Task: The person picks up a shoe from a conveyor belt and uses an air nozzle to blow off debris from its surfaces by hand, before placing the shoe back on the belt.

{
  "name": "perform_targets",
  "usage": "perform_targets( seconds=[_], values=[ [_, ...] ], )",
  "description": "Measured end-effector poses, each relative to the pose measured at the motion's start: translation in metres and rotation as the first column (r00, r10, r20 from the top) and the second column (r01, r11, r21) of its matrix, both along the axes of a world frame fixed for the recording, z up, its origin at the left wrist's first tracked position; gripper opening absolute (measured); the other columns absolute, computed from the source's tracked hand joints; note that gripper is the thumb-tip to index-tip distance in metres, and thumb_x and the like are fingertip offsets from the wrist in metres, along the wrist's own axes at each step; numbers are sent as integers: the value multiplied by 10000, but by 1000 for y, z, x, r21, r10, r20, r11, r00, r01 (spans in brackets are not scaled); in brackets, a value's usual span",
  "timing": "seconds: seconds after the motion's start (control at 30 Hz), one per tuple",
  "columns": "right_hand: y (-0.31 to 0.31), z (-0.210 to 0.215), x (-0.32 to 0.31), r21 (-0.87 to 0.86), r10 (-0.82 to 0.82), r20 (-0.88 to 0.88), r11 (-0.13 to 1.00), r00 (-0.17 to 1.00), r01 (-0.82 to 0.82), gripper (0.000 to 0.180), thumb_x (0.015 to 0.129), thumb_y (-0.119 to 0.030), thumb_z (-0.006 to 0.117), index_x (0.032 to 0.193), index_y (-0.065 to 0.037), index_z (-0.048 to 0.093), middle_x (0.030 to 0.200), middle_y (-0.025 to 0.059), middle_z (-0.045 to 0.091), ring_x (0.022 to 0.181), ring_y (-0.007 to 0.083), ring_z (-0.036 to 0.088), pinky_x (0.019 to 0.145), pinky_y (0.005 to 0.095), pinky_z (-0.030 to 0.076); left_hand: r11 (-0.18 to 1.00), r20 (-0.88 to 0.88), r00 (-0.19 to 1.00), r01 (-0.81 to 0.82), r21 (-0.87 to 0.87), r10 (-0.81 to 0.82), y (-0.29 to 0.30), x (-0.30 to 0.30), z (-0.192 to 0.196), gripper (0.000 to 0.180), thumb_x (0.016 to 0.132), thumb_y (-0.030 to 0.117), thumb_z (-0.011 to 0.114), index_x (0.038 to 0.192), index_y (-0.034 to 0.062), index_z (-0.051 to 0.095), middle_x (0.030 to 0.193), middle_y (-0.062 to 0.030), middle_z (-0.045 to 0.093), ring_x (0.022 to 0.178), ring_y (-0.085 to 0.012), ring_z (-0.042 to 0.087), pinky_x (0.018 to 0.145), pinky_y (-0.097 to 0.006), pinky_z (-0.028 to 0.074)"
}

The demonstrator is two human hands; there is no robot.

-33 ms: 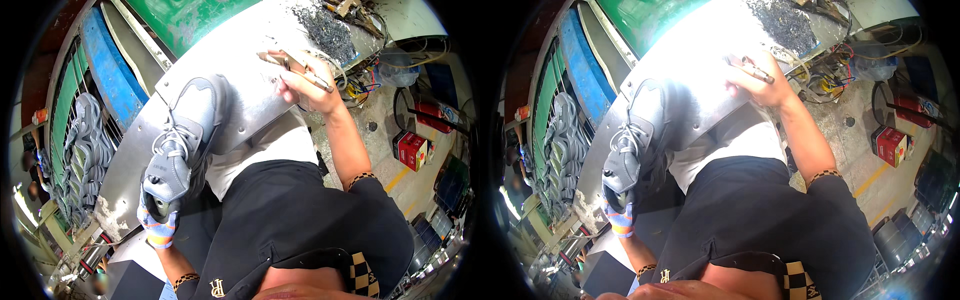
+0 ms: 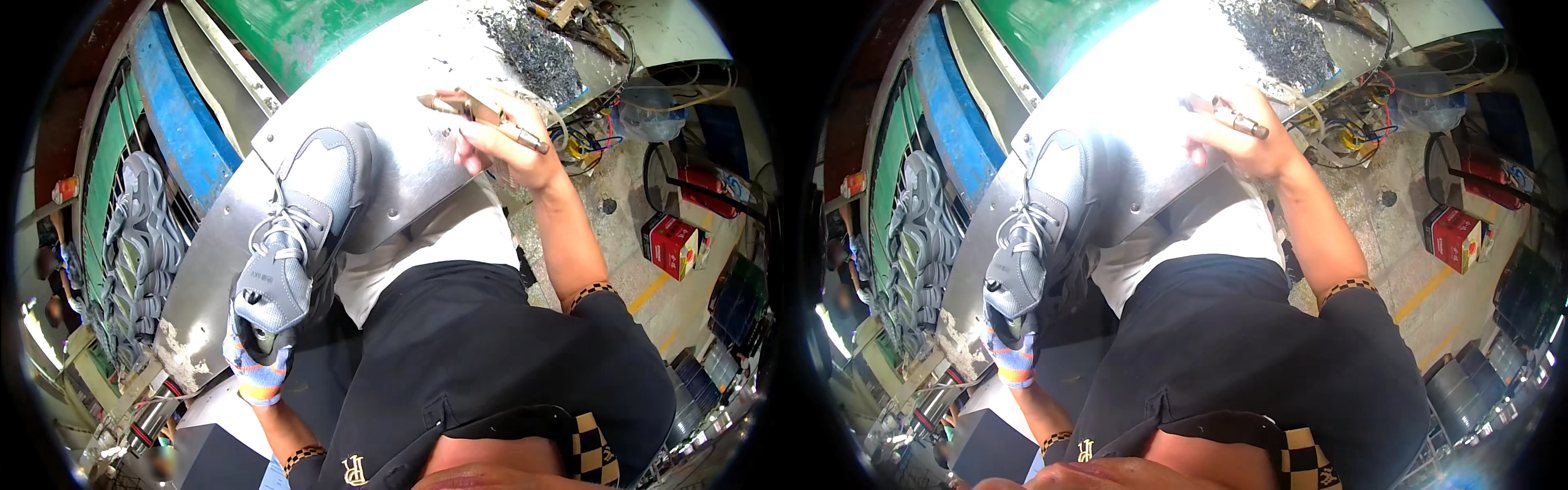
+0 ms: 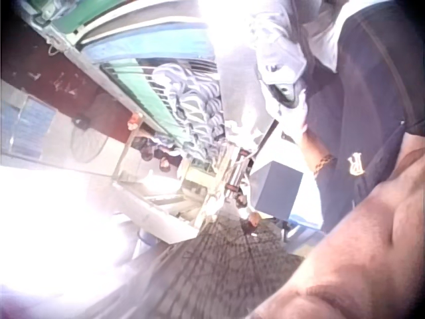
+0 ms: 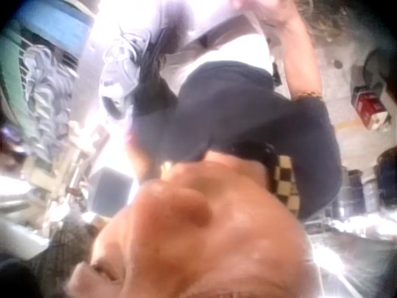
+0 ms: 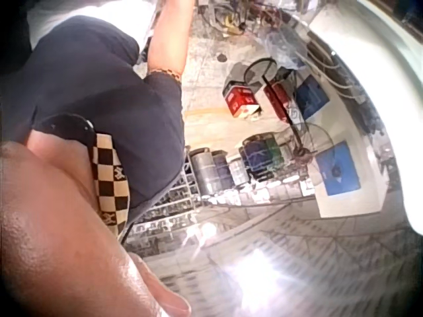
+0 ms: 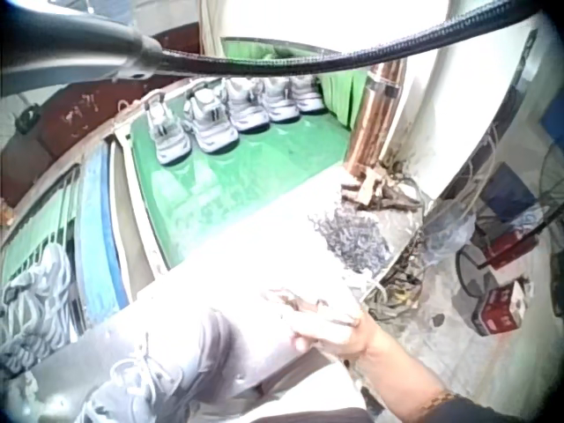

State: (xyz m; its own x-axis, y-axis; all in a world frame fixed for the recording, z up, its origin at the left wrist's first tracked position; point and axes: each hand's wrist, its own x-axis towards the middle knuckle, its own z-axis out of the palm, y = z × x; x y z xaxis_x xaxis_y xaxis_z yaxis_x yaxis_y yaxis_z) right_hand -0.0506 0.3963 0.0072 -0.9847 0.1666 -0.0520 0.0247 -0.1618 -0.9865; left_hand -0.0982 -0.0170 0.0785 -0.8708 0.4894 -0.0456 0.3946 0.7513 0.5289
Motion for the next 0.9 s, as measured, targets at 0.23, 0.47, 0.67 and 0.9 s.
perform_targets(
  seconds=[0.23, 0.47, 0.67, 0.9],
  values=[
    [4, 31, -17, -69, 204, 143, 978, 968, -196, 445, 839, -143, 572, 1227, 72, 544, 703, 106, 598, 562, 125, 564, 512, 247, 483, 990, -147, 983, 91, -110, -106, -9, 5, -1, 724, 754, 304, 714, 1322, -55, 443, 1137, -215, 614, 1003, -330, 626, 880, -382, 466],
    [-5, 41, -65, -13, 306, 157, 951, 939, -308, 210, 847, -176, 597, 951, 6, 604, 664, 71, 614, 520, 121, 580, 531, 253, 467, 997, -116, 992, 39, -70, -47, -11, 8, -6, 757, 752, 359, 702, 1328, -56, 439, 1170, -216, 601, 1053, -321, 607, 918, -376, 445],
    [-2, 42, -72, -85, 384, 185, 923, 905, -374, 242, 849, -231, 629, 755, -10, 656, 667, 50, 625, 527, 127, 586, 546, 260, 456, 996, 95, 994, -67, 52, 62, 22, 5, 9, 776, 758, 354, 687, 1361, -47, 408, 1224, -214, 575, 1120, -315, 575, 961, -368, 418],
    [24, -8, -22, -296, -127, -14, 948, 992, 117, 416, 854, -91, 556, 1223, 98, 515, 737, 110, 601, 595, 157, 585, 558, 278, 483, 863, 286, 916, -371, 342, 280, 66, -47, 21, 589, 898, 321, 544, 1340, -53, 439, 1245, -163, 566, 1041, -209, 574, 842, -302, 466]
  ],
)
